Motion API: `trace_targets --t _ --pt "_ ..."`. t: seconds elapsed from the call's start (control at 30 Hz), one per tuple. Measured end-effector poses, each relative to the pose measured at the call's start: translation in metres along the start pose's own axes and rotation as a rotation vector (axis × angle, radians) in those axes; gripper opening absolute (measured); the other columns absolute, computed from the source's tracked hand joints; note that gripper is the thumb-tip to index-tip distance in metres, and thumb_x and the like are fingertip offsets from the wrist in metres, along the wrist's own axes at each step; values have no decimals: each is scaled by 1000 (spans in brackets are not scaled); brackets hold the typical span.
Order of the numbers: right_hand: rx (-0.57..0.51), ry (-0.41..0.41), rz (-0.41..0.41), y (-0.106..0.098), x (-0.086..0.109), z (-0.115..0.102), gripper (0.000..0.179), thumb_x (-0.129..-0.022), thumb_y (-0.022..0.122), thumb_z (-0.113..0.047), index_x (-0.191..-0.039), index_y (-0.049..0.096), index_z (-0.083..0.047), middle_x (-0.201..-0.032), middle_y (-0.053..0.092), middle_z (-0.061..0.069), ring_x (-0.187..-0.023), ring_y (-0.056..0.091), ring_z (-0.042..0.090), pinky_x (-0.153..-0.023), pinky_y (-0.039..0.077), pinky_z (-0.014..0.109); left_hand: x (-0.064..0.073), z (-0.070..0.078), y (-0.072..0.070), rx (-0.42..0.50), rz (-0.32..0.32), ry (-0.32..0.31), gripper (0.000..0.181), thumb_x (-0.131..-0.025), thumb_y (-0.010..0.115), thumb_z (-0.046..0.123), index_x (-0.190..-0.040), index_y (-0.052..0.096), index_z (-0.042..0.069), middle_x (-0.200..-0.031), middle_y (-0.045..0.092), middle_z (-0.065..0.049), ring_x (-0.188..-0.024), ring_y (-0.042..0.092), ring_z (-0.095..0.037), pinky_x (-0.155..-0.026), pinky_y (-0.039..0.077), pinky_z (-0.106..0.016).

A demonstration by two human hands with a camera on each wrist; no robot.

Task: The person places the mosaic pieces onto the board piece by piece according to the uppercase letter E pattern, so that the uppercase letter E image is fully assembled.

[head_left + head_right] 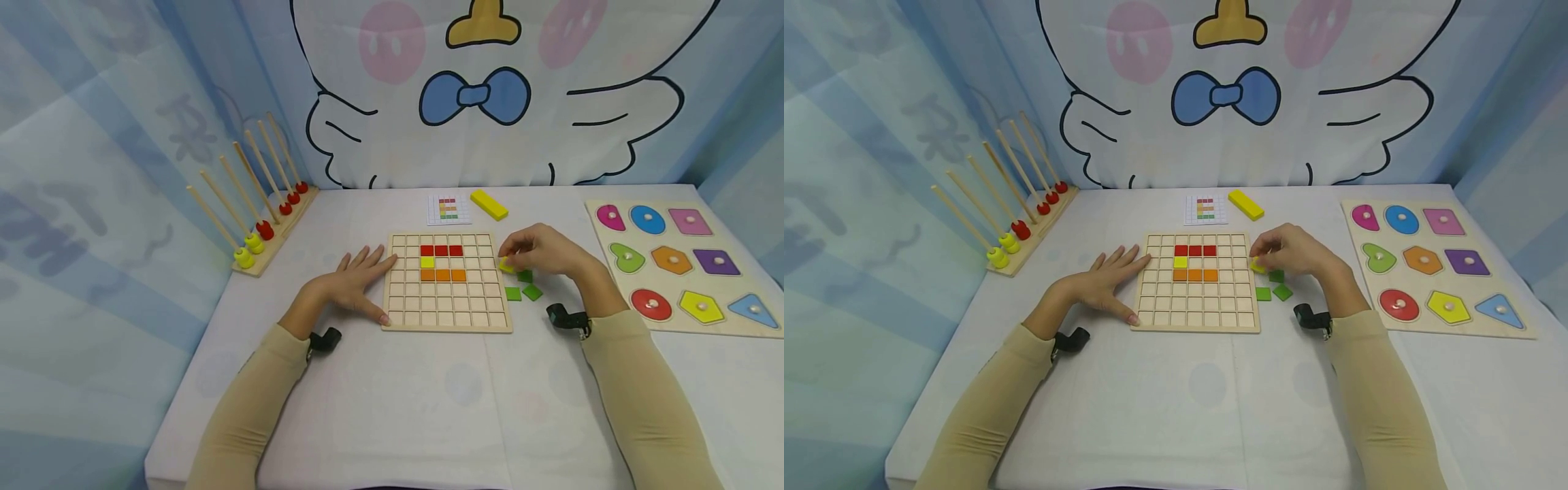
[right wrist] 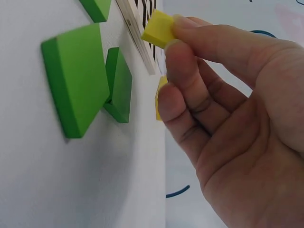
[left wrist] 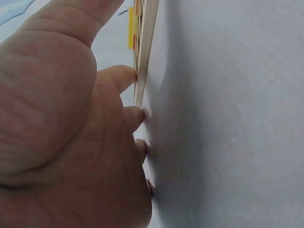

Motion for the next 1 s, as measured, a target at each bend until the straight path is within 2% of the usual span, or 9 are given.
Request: trace_targets --t 0.27,0.57,0.8,1.0 --pt "-94 -7 83 -2 1 -5 15 -100 67 -8 -114 74 -6 -103 72 11 -88 64 27 -80 55 29 -1 0 1 -3 0 6 134 -71 83 72 -168 0 33 -175 -16 -3 -161 -23 -29 -126 -14 -61" --pt "-180 -57 144 -2 -1 -16 14 -100 69 -12 -111 72 -4 -104 71 15 -82 70 28 -78 59 25 0 0 0 -16 9 5 134 -71 83 72 -169 1 32 -176 -15 -4 -161 -21 -30 -127 -12 -61" --pt "-217 -54 161 0 0 -21 21 -101 71 -18 -116 73 -5 -109 72 14 -86 73 31 -82 59 21 0 0 0 -17 5 6 133 -72 82 72 -169 1 31 -176 -15 -3 -161 -21 -30 -127 -12 -61" --pt "-194 -59 151 3 2 -30 26 -98 71 -11 -124 71 -5 -112 70 14 -93 73 33 -83 54 21 -1 0 1 -20 9 10 134 -72 82 73 -169 1 31 -176 -15 -4 -161 -21 -31 -127 -12 -61"
Point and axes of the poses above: each hand's wrist, its own x-axis away from the middle knuckle, its own y-axis out of the palm, z = x × y, the point moved 5 cm from there along -x, towards the middle knuckle
